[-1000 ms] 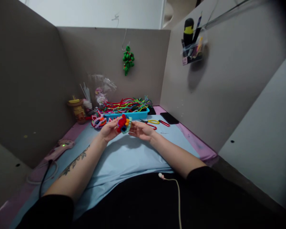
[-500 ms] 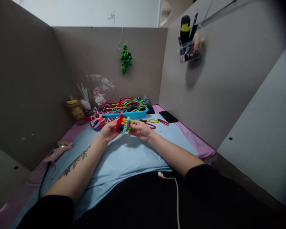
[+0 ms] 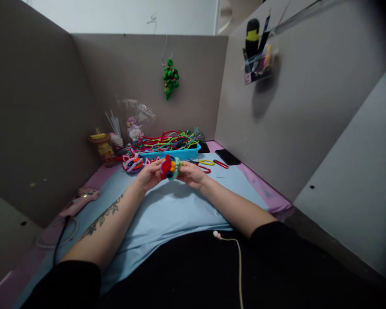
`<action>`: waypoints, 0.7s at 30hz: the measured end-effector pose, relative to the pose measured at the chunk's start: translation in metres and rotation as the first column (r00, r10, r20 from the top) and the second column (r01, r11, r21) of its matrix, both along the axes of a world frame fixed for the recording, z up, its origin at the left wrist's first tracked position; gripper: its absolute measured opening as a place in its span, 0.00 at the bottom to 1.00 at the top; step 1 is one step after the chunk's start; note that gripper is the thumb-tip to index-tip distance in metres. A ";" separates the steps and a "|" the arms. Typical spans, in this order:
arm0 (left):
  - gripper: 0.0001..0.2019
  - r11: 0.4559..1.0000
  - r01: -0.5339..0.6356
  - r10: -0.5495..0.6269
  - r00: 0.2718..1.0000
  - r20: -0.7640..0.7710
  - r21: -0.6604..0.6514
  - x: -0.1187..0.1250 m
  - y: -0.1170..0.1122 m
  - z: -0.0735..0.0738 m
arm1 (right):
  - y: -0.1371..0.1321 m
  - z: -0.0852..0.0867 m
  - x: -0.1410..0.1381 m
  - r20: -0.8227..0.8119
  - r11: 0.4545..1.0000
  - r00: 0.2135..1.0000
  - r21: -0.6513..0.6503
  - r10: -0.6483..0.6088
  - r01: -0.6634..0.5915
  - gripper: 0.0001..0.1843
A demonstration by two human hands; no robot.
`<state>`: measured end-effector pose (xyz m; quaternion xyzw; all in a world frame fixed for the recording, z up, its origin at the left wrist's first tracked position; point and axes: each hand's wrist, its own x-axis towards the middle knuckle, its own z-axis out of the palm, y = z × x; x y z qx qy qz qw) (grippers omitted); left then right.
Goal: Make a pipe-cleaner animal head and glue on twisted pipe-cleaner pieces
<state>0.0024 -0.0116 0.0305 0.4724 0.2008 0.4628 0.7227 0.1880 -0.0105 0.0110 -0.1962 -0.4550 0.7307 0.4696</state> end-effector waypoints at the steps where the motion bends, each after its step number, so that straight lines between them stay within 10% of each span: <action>1: 0.15 1.000 0.006 -0.006 1.000 0.000 -0.003 -0.001 0.000 0.000 | 0.000 0.001 0.000 0.009 1.000 1.000 0.007 -0.005 0.005 0.12; 11: 0.18 0.981 0.184 -0.172 0.969 -0.176 0.058 -0.016 0.006 -0.012 | 0.007 -0.006 0.003 0.187 0.930 0.944 0.303 -0.271 0.207 0.15; 21: 0.23 0.984 0.028 -0.005 0.991 -0.133 0.173 -0.014 0.002 -0.009 | -0.008 0.006 0.009 0.151 0.832 0.935 0.515 -0.322 0.204 0.14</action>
